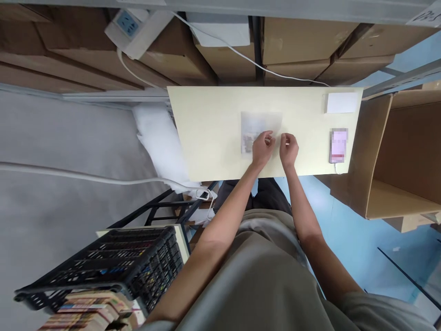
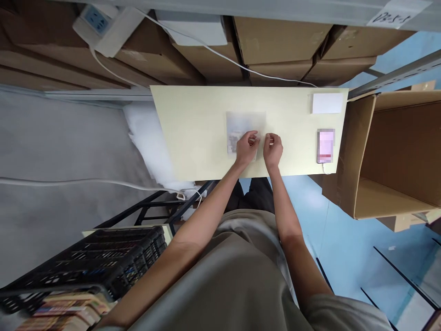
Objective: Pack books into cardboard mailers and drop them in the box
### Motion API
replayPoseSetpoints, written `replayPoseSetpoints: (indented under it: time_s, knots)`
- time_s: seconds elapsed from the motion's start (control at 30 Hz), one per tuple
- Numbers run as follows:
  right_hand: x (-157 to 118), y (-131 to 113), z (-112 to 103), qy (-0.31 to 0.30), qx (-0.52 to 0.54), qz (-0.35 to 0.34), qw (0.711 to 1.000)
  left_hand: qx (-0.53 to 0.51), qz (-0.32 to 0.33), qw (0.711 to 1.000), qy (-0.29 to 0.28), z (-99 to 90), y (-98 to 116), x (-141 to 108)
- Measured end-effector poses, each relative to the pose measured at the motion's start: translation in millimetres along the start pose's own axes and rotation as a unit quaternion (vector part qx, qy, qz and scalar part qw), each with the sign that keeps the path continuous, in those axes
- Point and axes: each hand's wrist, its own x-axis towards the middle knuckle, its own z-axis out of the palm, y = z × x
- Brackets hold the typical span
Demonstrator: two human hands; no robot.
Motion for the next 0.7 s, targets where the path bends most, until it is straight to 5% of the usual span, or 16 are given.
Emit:
replayPoseSetpoints:
  time_s: [0.1,0.2,0.43,0.7]
  knots:
    - [-7,-17,0,0.011,-0.014,-0.084,0.996,-0.01,-0.004,0.999,-0.04,6.5,-6,2]
    - [-6,-29,11,-0.071,0.001,-0.107,0.992,-0.009,0.004,0.998,-0.062,-3.8,-8,-2]
    - [-10,-23,34,-0.205,-0.019,-0.151,0.967,0.086,-0.044,0.969,0.227,-72.1,-22,-6]
    - [-35,-3,30,-0.228,-0.128,-0.141,0.955,0.131,-0.142,0.964,0.181,-75.0,-37,15]
